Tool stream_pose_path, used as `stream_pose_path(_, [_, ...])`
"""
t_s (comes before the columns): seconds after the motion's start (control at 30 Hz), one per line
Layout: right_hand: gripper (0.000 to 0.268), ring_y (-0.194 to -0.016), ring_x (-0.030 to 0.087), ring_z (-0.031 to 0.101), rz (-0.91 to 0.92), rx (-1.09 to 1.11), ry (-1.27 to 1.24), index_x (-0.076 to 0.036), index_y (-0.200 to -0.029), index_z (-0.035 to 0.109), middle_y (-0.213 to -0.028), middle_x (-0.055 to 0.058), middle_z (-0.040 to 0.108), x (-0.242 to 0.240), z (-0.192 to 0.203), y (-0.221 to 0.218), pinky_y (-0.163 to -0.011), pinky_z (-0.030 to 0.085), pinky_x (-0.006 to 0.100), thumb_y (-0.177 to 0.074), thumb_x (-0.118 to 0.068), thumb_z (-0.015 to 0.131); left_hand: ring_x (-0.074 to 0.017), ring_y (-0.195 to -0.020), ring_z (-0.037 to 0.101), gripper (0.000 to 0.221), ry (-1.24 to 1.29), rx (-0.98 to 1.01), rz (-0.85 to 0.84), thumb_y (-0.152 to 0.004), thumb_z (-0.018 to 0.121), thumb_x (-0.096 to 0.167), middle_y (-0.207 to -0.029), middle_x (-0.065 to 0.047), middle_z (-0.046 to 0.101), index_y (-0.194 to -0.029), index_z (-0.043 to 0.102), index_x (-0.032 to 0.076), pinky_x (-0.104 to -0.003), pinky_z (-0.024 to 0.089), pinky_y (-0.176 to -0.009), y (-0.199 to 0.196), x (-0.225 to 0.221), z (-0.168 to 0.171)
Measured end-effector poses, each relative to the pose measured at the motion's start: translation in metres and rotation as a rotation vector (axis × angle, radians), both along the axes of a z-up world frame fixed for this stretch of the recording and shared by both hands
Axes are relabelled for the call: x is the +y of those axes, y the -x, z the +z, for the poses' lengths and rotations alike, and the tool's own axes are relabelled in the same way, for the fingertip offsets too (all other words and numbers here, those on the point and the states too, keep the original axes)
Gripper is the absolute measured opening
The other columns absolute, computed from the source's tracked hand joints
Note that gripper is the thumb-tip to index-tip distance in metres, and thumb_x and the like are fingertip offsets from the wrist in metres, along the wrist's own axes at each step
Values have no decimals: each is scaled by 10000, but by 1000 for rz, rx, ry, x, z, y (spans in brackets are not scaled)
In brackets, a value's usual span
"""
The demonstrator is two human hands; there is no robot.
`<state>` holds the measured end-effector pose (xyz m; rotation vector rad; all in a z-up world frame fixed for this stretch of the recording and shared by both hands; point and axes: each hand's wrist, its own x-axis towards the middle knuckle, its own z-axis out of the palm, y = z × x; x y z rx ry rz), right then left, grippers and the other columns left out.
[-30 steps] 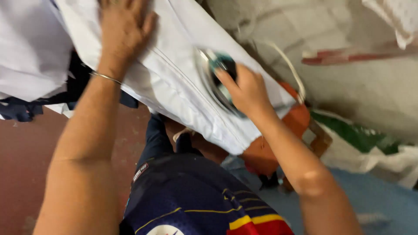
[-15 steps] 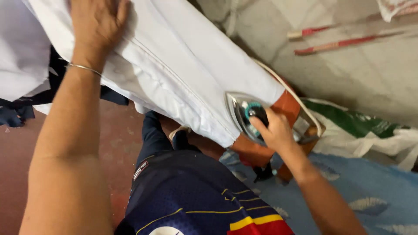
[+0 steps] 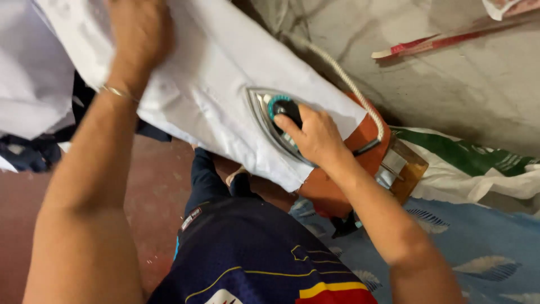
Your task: Ironing white fabric pieces on an ironing board using a steam iron and a spray bottle in a factory setting.
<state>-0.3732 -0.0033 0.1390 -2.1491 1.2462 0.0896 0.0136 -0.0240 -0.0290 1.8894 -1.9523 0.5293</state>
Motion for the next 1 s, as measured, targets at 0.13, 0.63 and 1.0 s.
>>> stream_pose_path(0.13, [580, -999, 550, 617, -40, 159, -36, -36, -1045, 625, -1005, 273, 710, 23, -13, 51, -782, 441, 605, -968, -599, 511, -413, -988, 588, 209, -70, 550, -788, -923, 532, -40, -1101, -253, 657, -1080, 662, -84, -483, 422, -960, 134, -30, 71])
stream_pose_path(0.63, [599, -881, 360, 727, -307, 67, -121, -61, -1234, 668, -955, 125, 766, 60, -14, 132, -777, 542, 461, -950, -567, 519, -368, -1453, 373, 614, -570, 64, -778, -1093, 297, 527, -1601, -46, 459, -1603, 394, 201, -642, 261, -1113, 201, -48, 31])
stream_pose_path(1.0, [441, -626, 278, 610, -453, 106, -99, -85, -879, 661, -653, 126, 624, 30, -2, 157, -595, 457, 406, -982, -514, 641, -430, -1536, 221, 887, -490, 200, -546, -883, 700, 572, -1646, -216, 340, -1557, 417, 68, -703, 108, -1204, 197, 47, 53])
